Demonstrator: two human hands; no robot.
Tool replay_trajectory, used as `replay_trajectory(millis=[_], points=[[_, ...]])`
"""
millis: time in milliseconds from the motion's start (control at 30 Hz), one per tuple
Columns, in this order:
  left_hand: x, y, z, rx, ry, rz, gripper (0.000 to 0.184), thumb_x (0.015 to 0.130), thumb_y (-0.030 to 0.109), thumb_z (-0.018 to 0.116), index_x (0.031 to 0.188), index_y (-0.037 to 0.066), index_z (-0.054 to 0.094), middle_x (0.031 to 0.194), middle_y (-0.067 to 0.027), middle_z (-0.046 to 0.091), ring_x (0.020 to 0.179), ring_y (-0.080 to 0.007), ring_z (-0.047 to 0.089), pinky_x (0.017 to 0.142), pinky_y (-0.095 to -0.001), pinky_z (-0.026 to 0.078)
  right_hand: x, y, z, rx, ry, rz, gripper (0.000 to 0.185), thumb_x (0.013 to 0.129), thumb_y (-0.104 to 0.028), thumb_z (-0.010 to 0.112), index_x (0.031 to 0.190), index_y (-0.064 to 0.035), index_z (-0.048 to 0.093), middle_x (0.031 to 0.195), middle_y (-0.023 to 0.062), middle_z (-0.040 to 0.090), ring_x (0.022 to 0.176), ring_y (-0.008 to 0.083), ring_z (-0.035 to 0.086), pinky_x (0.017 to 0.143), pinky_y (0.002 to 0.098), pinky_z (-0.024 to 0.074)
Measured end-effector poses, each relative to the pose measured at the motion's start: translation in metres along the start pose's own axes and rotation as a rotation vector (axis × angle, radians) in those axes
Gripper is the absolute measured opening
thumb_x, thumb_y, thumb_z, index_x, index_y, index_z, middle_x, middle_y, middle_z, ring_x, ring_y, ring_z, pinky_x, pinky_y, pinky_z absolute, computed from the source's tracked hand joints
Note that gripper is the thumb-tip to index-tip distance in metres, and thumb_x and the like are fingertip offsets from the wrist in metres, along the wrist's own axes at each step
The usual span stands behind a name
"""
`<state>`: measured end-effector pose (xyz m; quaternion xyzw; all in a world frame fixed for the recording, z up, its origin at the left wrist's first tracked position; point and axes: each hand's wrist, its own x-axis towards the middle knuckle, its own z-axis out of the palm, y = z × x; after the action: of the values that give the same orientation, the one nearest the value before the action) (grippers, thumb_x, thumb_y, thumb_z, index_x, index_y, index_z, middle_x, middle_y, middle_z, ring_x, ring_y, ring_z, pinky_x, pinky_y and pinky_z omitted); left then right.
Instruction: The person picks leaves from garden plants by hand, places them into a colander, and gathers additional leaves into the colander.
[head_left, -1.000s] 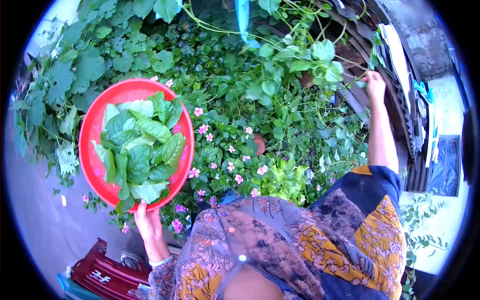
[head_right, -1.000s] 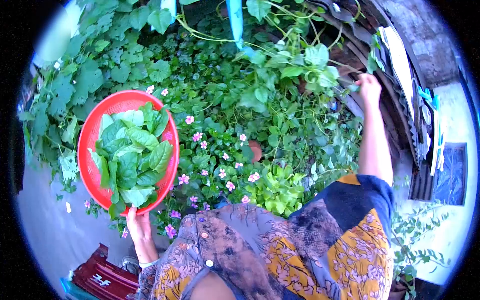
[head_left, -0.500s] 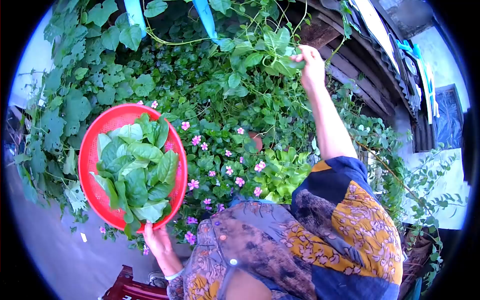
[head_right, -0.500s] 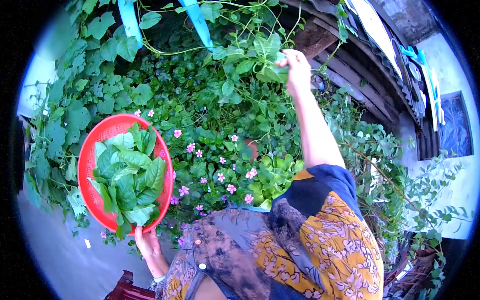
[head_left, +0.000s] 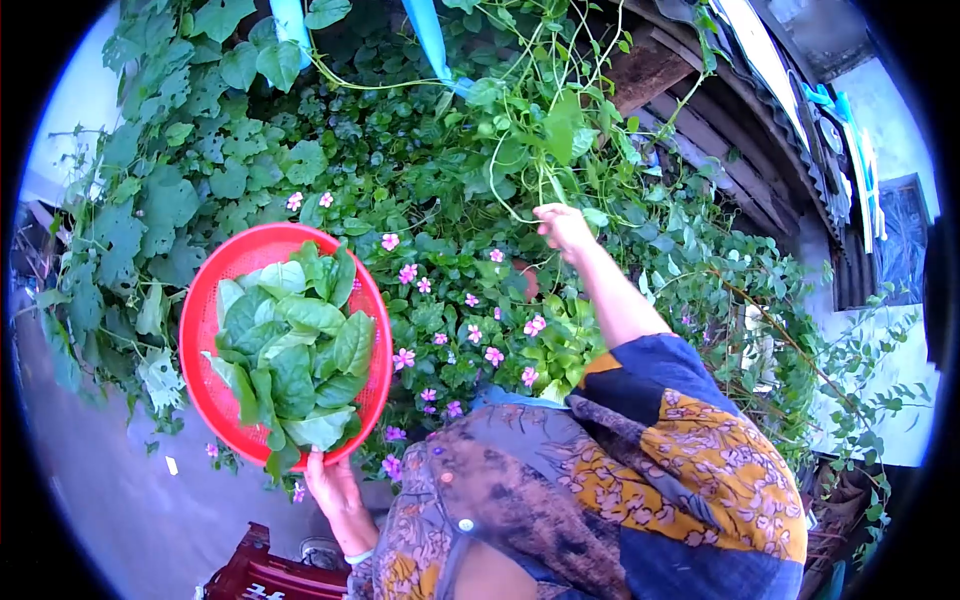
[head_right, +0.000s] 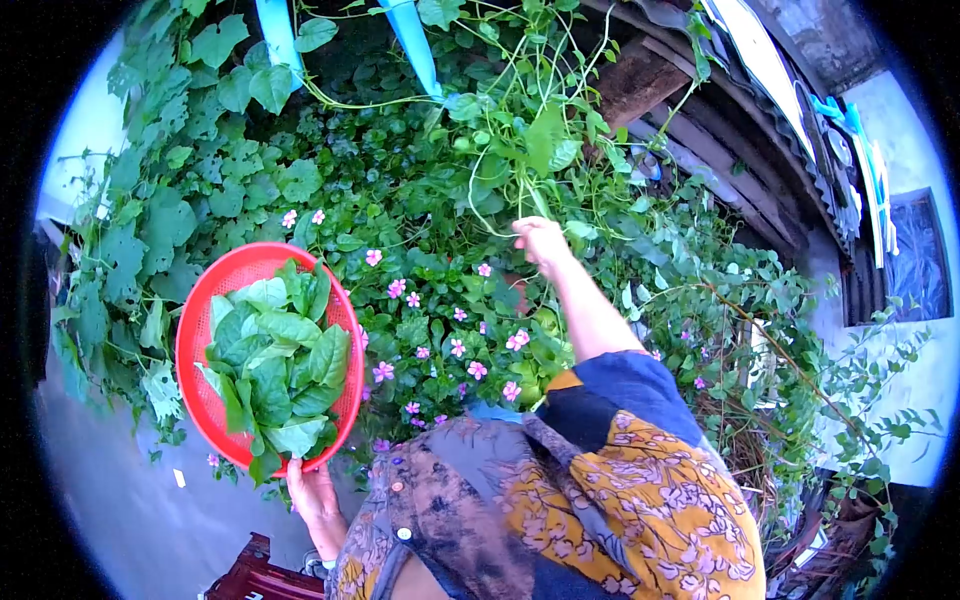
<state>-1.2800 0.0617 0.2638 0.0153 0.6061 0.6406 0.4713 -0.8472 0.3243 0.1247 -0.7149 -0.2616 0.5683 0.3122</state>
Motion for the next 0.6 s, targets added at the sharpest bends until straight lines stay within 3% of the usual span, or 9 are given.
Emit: replay_trajectory(millis=[133, 200, 233, 333, 367, 400, 433, 467, 600], points=[[0.003, -0.003, -0.004, -0.067, -0.02, -0.038, 0.049, 0.083, 0.008, 0.056, 0.127, -0.001, 0.037, 0.122, -0.0149, 0.048, 0.106, -0.0264, 0.054, 0.085, -0.0434, 0.051, -0.023, -0.047, -0.047, 0.257, -0.008, 0.013, 0.015, 0.086, -0.014, 0.049, 0.093, -0.008, 0.06, 0.055, -0.0085, 0.037, 0.042, 0.0046, 0.027, 0.037, 0.0189, 0.0231], [0.008, -0.005, -0.01, -0.07, -0.025, -0.033, 0.048, 0.083, 0.008, 0.056, 0.127, -0.001, 0.037, 0.122, -0.0144, 0.048, 0.105, -0.0262, 0.054, 0.084, -0.0431, 0.051, -0.042, -0.081, -0.068, 0.43, -0.034, -0.065, 0.02, 0.084, -0.018, 0.059, 0.097, -0.0026, 0.059, 0.052, -0.009, 0.036, 0.04, 0.0028, 0.026, 0.035, 0.0174, 0.0209], [0.01, -0.006, -0.011, -0.072, -0.033, -0.033, 0.048, 0.083, 0.008, 0.056, 0.126, -0.001, 0.037, 0.122, -0.0143, 0.048, 0.106, -0.0261, 0.054, 0.084, -0.0431, 0.051, -0.06, -0.111, -0.068, 0.439, 0.082, -0.141, 0.022, 0.08, -0.015, 0.063, 0.098, -0.0026, 0.059, 0.052, -0.0088, 0.037, 0.038, 0.0028, 0.029, 0.034, 0.0168, 0.0211], [0.01, -0.003, -0.011, -0.06, -0.041, -0.05, 0.047, 0.084, 0.007, 0.055, 0.126, 0.0, 0.038, 0.122, -0.0136, 0.048, 0.108, -0.0257, 0.052, 0.086, -0.0441, 0.049, -0.076, -0.193, -0.081, 0.446, 0.19, -0.295, 0.016, 0.083, -0.01, 0.056, 0.095, 0.0007, 0.058, 0.054, -0.0057, 0.041, 0.039, 0.003, 0.033, 0.031, 0.0158, 0.0269], [0.011, -0.002, -0.009, -0.055, -0.055, -0.04, 0.043, 0.084, 0.009, 0.055, 0.123, -0.001, 0.04, 0.12, -0.0129, 0.05, 0.107, -0.0246, 0.053, 0.087, -0.043, 0.049, -0.076, -0.211, -0.091, 0.497, 0.071, -0.391, 0.011, 0.086, -0.01, 0.054, 0.092, -0.0004, 0.056, 0.059, -0.0017, 0.049, 0.041, 0.0045, 0.035, 0.031, 0.0171, 0.0281], [0.01, -0.001, -0.007, -0.049, -0.062, -0.033, 0.04, 0.084, 0.01, 0.055, 0.12, -0.002, 0.043, 0.118, -0.0121, 0.051, 0.105, -0.0234, 0.053, 0.088, -0.0419, 0.048, -0.074, -0.238, -0.087, 0.558, 0.13, -0.493, 0.008, 0.088, -0.01, 0.05, 0.088, -0.0026, 0.054, 0.07, 0.0038, 0.057, 0.044, 0.005, 0.037, 0.033, 0.0179, 0.03], [0.008, 0.0, -0.007, -0.037, -0.064, -0.032, 0.037, 0.084, 0.011, 0.056, 0.117, -0.002, 0.046, 0.117, -0.0114, 0.053, 0.104, -0.0222, 0.053, 0.089, -0.0408, 0.047, -0.067, -0.257, -0.097, 0.525, 0.084, -0.546, 0.006, 0.089, -0.008, 0.048, 0.085, -0.0033, 0.051, 0.084, 0.0083, 0.061, 0.046, 0.0052, 0.038, 0.036, 0.0182, 0.0323], [0.008, 0.0, -0.005, -0.034, -0.072, -0.019, 0.039, 0.084, 0.012, 0.056, 0.119, -0.002, 0.045, 0.117, -0.012, 0.052, 0.106, -0.0229, 0.053, 0.09, -0.0418, 0.046, -0.072, -0.277, -0.092, 0.552, 0.13, -0.615, 0.005, 0.087, -0.005, 0.047, 0.087, -0.0014, 0.05, 0.085, 0.0089, 0.06, 0.046, 0.0058, 0.037, 0.038, 0.0189, 0.0332], [0.007, -0.001, -0.008, -0.045, -0.029, -0.031, 0.047, 0.083, 0.008, 0.055, 0.126, 0.003, 0.038, 0.12, -0.0113, 0.048, 0.106, -0.024, 0.053, 0.085, -0.0418, 0.05, -0.047, -0.338, -0.132, 0.577, 0.087, -0.722, 0.022, 0.083, 0.002, 0.046, 0.103, 0.0101, 0.053, 0.062, 0.0022, 0.04, 0.05, 0.0105, 0.035, 0.044, 0.0199, 0.0302]])
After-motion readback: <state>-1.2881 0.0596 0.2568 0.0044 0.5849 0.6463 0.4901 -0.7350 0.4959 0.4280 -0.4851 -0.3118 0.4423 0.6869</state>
